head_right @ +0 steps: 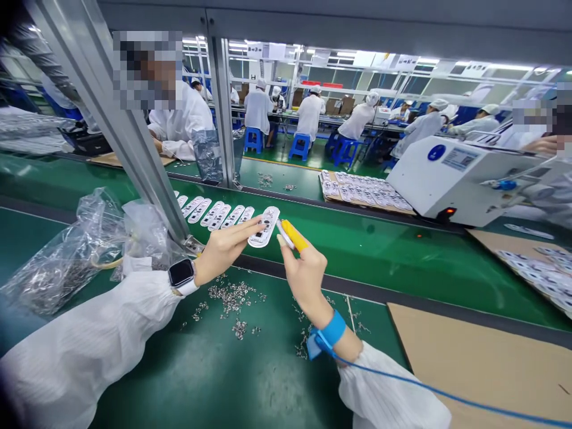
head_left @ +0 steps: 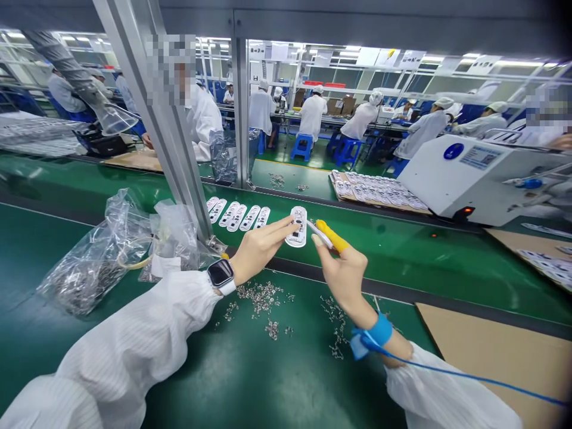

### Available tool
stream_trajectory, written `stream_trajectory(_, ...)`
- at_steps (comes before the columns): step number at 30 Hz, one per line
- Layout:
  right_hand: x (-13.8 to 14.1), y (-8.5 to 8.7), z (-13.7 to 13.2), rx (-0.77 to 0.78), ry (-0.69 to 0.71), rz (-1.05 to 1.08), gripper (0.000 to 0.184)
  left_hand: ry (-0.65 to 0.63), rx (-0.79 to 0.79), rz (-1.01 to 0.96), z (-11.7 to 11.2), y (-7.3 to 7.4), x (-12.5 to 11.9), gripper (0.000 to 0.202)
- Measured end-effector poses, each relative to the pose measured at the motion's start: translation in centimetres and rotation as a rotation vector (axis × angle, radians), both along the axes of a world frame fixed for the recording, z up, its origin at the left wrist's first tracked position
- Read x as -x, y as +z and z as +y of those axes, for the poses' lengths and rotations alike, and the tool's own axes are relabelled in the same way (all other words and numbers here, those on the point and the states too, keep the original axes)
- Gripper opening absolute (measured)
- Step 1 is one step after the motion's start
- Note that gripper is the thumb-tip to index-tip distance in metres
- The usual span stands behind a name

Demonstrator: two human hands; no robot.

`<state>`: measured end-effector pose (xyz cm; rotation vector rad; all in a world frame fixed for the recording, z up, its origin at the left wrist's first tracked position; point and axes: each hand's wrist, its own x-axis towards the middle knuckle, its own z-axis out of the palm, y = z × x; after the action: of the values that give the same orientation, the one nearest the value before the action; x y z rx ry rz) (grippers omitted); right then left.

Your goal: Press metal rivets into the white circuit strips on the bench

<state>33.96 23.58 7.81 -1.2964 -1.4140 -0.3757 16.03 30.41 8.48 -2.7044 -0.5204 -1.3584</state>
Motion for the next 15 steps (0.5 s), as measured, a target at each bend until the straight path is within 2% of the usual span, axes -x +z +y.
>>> stream_trajectory(3,-0.6,-0.4,0.4,0.103,0.069,-0.129,0.029,0.023,0.023,0.076,1.3,-0.7,0.3,0.032)
stream_trajectory(7,-2.3,-1.8,1.6,0.423,0.064,-0.503,0.04,0.043,0.054,0.281,4.3,-3.2,0.7,0.028)
stream_trajectory(11,-2.8,-3.2,4.8,0.557,0.109,-0.662,0.045,0.118,0.099,0.441,8.1,-5.4,0.1,0.025)
stream_trajectory(15,-2.1,-3.7,8.9,0.667,0.14,-0.767,0.047,0.187,0.124,0.551,10.3,-6.1,-0.7,0.027)
